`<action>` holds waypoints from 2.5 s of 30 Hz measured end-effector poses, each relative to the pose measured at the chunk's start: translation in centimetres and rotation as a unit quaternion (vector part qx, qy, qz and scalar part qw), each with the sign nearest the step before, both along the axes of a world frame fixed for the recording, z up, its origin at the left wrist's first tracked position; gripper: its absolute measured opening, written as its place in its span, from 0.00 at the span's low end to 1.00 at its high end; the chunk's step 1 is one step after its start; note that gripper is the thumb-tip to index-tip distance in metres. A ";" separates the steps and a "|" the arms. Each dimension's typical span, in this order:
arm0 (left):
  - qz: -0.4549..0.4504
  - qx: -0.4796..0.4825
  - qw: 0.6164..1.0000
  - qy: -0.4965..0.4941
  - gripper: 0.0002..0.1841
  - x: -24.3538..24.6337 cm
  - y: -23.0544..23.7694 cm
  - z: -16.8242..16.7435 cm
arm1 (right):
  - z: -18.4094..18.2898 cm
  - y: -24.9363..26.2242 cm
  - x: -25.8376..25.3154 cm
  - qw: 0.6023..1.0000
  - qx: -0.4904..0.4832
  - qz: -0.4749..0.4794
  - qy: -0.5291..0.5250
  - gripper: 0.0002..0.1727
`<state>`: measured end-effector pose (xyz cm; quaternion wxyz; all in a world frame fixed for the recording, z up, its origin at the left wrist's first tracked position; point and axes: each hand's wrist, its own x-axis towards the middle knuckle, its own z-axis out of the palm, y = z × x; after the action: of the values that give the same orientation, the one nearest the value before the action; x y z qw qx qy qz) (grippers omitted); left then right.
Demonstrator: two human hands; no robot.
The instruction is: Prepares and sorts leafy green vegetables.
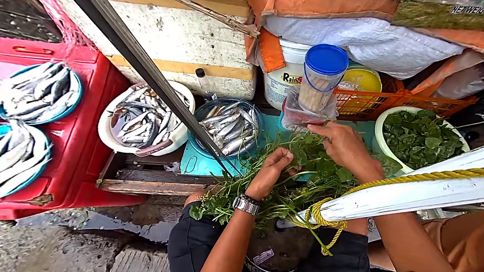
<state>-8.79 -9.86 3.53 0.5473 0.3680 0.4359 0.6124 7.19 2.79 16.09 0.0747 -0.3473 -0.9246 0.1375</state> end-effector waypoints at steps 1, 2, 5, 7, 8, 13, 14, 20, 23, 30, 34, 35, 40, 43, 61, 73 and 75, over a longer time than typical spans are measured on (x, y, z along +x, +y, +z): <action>-0.004 -0.002 1.000 -0.001 0.12 -0.1 0.0 0.0 | 0.2 -0.7 0.0 0.999 0.023 0.025 0.011 0.30; -0.006 -0.003 1.000 -0.001 0.13 -0.2 0.0 0.0 | 0.3 -1.3 0.1 0.997 0.044 0.059 0.036 0.27; -0.008 -0.002 1.000 -0.012 0.17 -0.3 0.2 -0.2 | -0.3 -2.4 -0.2 0.977 0.053 0.196 0.065 0.13; -0.010 -0.007 1.000 -0.014 0.19 -0.5 0.3 0.0 | -0.5 -3.2 -0.8 0.964 0.048 0.259 -0.028 0.09; -0.010 -0.013 1.000 -0.008 0.20 -0.7 0.3 0.0 | -0.6 -3.6 -1.2 0.957 0.055 0.273 -0.085 0.08; -0.012 -0.031 0.998 0.051 0.20 -1.7 -0.6 0.7 | -3.2 -3.1 -1.6 0.920 0.160 0.330 -0.137 0.07; -0.015 -0.030 0.997 0.073 0.19 -2.0 -1.1 0.9 | -3.3 -3.1 -1.6 0.918 0.167 0.332 -0.140 0.07; -0.078 0.007 0.946 0.316 0.18 -3.7 -2.4 0.4 | -3.9 -2.1 -0.7 0.955 0.047 0.286 -0.054 0.03; -0.081 -0.018 0.930 0.359 0.14 -3.5 -2.5 -0.7 | -4.2 -1.5 -0.6 0.966 -0.064 0.251 0.022 0.06; -0.035 0.003 0.946 0.322 0.05 -3.9 -3.1 -1.7 | -4.3 -0.5 0.0 0.939 -0.201 0.108 0.256 0.03; 0.002 0.022 0.952 0.306 0.04 -3.7 -3.2 -1.6 | -2.2 0.2 0.1 0.903 -0.229 0.082 0.355 0.01; 0.006 0.028 0.949 0.313 0.04 -3.7 -3.2 -1.5 | -1.8 0.3 0.2 0.901 -0.230 0.092 0.356 0.02; 0.010 0.043 0.949 0.312 0.06 -3.9 -3.7 -2.0 | -1.5 -0.3 -0.8 0.892 -0.294 0.139 0.313 0.03; 0.019 -0.007 0.971 0.239 0.09 -3.7 -4.4 -2.1 | -2.2 -0.6 -2.3 0.909 -0.322 0.138 0.226 0.05; 0.051 -0.039 0.986 0.157 0.09 -2.4 -4.7 0.5 | -3.2 -1.6 -9.5 0.933 -0.257 0.042 -0.249 0.27; 0.059 -0.018 0.982 0.178 0.09 -3.6 -6.3 1.0 | -3.6 -2.5 -9.5 0.909 -0.236 0.092 -0.331 0.25; 0.073 -0.020 0.979 0.188 0.09 -4.0 -6.9 1.4 | -3.7 -3.1 -9.4 0.909 -0.201 0.102 -0.352 0.25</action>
<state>-12.75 -16.71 4.93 0.4161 0.4329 0.5689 0.5620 -2.21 -0.35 12.37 -0.3411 -0.2845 -0.8742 0.1963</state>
